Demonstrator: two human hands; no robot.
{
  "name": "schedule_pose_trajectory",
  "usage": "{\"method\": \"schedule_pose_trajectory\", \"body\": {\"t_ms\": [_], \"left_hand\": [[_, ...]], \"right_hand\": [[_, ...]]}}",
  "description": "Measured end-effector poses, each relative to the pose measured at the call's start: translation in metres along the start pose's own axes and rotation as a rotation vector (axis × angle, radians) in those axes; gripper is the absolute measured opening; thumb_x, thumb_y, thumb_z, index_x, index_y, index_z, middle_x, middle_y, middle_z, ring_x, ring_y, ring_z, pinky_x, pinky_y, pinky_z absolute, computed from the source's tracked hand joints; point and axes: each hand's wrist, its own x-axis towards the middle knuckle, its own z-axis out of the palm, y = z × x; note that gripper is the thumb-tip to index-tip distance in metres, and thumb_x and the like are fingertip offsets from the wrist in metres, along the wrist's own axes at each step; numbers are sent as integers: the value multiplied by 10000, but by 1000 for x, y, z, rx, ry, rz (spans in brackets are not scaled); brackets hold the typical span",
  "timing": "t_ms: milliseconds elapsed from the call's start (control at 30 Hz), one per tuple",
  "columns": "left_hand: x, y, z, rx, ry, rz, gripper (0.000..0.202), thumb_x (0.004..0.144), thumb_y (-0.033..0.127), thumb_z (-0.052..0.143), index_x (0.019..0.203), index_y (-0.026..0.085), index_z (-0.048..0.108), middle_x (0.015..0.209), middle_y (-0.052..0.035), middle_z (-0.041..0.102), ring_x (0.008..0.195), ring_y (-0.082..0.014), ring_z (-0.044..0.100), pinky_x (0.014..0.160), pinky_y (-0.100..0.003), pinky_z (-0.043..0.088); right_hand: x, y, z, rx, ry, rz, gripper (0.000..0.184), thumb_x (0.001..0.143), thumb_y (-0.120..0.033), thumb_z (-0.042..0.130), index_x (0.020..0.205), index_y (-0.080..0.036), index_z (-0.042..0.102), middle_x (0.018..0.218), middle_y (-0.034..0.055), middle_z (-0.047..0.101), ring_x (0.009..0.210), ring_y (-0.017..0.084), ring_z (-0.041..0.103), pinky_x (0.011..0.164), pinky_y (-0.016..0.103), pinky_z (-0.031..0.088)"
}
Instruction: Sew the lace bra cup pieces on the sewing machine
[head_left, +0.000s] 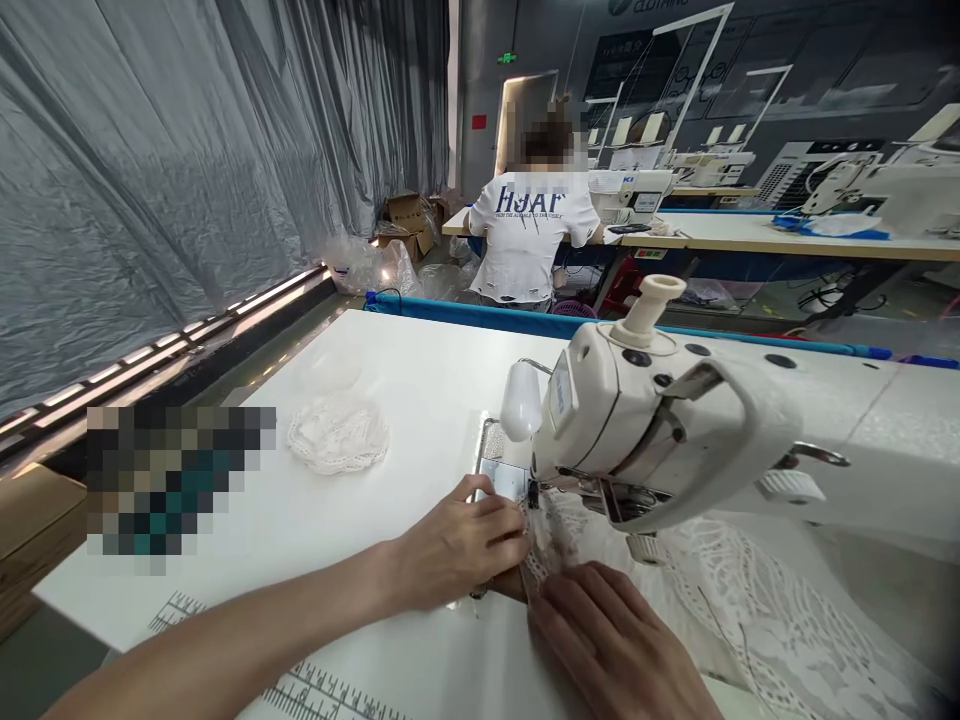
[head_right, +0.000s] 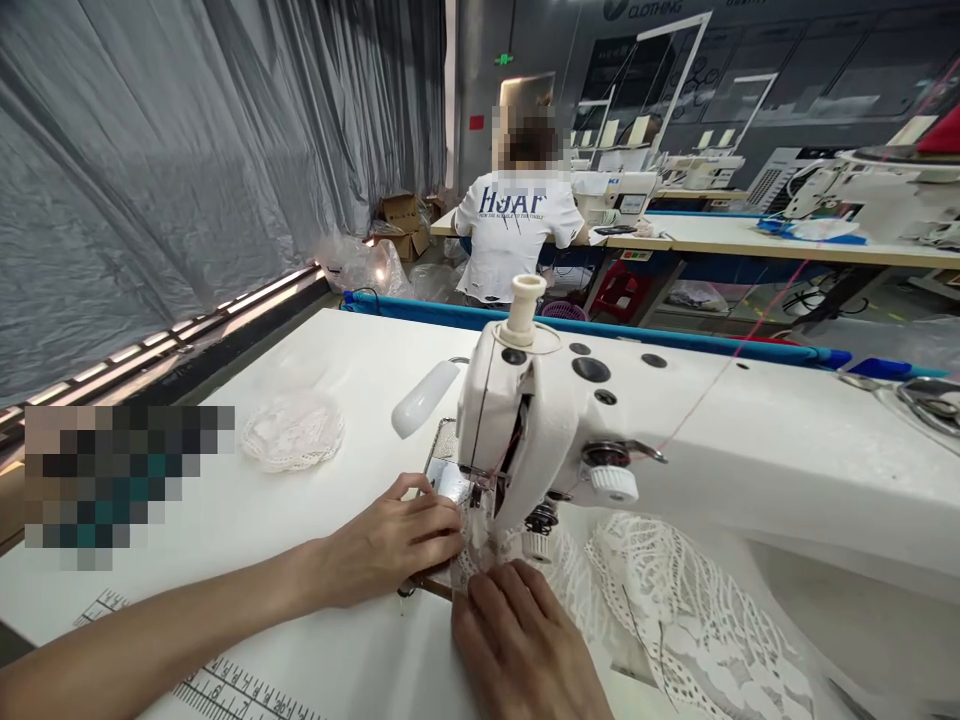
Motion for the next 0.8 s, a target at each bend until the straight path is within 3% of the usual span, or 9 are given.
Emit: {"method": "schedule_pose_trajectory", "body": {"t_ms": [200, 467, 800], "left_hand": [[1, 0, 2, 20, 43, -30, 180, 907, 33, 407, 875, 135, 553, 915, -23, 642, 943, -118, 563, 902, -351, 307], [2, 0, 1, 31, 110, 11, 182, 901, 15, 421, 821, 123, 543, 947, -17, 670, 1020, -110, 564, 939, -342, 302], [3, -3, -1, 42, 5, 35, 202, 921, 34, 389, 814, 128, 533, 863, -10, 634, 1022, -115, 556, 941, -346, 283]], "right_hand": [[-2, -1, 8, -32, 95, 72, 216, 937, -145, 376, 963, -143, 590, 1013, 119, 648, 873, 202, 608, 745, 341, 504], [-4, -2, 8, -92, 57, 50, 210, 944, -171, 387, 929, -142, 595, 1099, 125, 645, 850, 205, 617, 700, 322, 524], [0, -1, 4, -81, 79, 4, 311, 970, -301, 357, 806, -170, 588, 1115, 114, 657, 804, 220, 611, 658, 330, 523]]}}
